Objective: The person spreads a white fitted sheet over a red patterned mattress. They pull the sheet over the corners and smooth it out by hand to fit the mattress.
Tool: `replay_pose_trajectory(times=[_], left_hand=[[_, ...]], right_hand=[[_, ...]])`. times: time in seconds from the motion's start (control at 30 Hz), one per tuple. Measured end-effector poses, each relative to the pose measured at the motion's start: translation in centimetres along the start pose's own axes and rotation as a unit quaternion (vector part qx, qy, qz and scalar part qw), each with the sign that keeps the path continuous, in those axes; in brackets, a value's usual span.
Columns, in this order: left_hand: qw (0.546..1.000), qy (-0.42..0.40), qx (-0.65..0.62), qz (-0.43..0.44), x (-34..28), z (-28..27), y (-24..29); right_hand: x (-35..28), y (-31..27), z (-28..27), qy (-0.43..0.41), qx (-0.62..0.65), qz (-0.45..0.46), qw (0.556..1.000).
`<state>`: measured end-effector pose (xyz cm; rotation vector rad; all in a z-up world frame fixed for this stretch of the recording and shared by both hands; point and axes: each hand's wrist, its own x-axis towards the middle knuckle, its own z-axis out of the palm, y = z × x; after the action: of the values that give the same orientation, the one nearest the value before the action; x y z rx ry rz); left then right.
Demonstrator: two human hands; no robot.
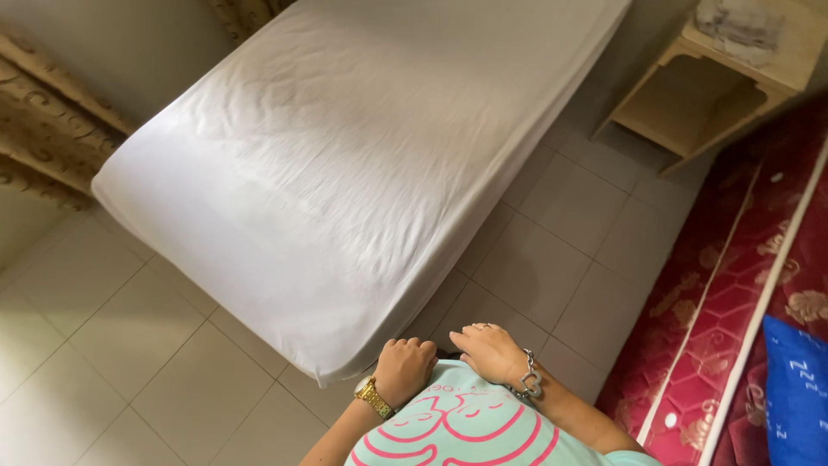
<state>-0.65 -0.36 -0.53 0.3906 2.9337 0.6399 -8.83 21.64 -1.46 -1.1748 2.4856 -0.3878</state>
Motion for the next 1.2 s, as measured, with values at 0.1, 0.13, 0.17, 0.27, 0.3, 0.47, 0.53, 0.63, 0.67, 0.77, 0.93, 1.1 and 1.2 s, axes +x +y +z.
replay_pose_trajectory(times=[0.1, 0.13, 0.17, 0.27, 0.3, 0.47, 0.53, 0.63, 0.67, 0.77, 0.93, 1.1, 1.2], left_hand=[[0.999, -0.034, -0.006, 0.021, 0.8, 0.8, -0.4], [0.998, -0.043, 0.011, 0.035, 0.8, 1.3, -0.4], [0.997, -0.052, 0.028, 0.05, 1.0, 1.9, -0.5], [0.995, -0.05, 0.029, 0.076, 2.2, 2.1, -0.2], [0.995, -0.055, 0.03, 0.081, 2.7, 2.0, 0.0], [0.989, -0.087, 0.074, 0.093, 7.3, 2.8, 1.2], [0.988, -0.087, 0.078, 0.102, 10.4, 3.8, 1.9], [0.985, -0.085, 0.085, 0.128, 15.9, 5.1, 4.1], [0.982, -0.085, 0.091, 0.139, 17.5, 5.6, 5.0], [0.973, -0.078, 0.103, 0.192, 23.3, 4.7, 8.3], [0.97, -0.109, 0.077, 0.205, 30.1, 4.1, 12.9], [0.971, -0.148, 0.018, 0.188, 35.0, 4.7, 14.2], [0.964, -0.163, 0.027, 0.206, 38.3, 4.2, 14.2]], right_hand=[[-0.8, -0.3, 0.7, 0.006, 0.018, 0.022, 1.0], [-1.1, -0.5, 0.8, 0.0, 0.023, 0.033, 0.999], [-1.5, -0.5, 0.9, -0.006, 0.027, 0.044, 0.999], [-2.0, 0.2, 1.2, -0.008, 0.047, 0.068, 0.997], [-2.2, 0.6, 1.1, -0.006, 0.051, 0.073, 0.996], [-2.1, 4.6, 0.4, 0.002, 0.074, 0.091, 0.993], [-2.3, 7.3, -0.6, 0.027, 0.081, 0.09, 0.992], [-3.3, 12.1, -3.3, 0.073, 0.088, 0.097, 0.989], [-3.9, 13.7, -4.1, 0.094, 0.092, 0.101, 0.986], [-5.8, 18.6, -7.5, 0.125, 0.092, 0.142, 0.978], [-9.8, 25.0, -9.5, 0.14, 0.086, 0.212, 0.963], [-11.3, 28.8, -10.5, 0.157, 0.099, 0.234, 0.954], [-10.5, 30.4, -10.9, 0.14, 0.139, 0.263, 0.945]])
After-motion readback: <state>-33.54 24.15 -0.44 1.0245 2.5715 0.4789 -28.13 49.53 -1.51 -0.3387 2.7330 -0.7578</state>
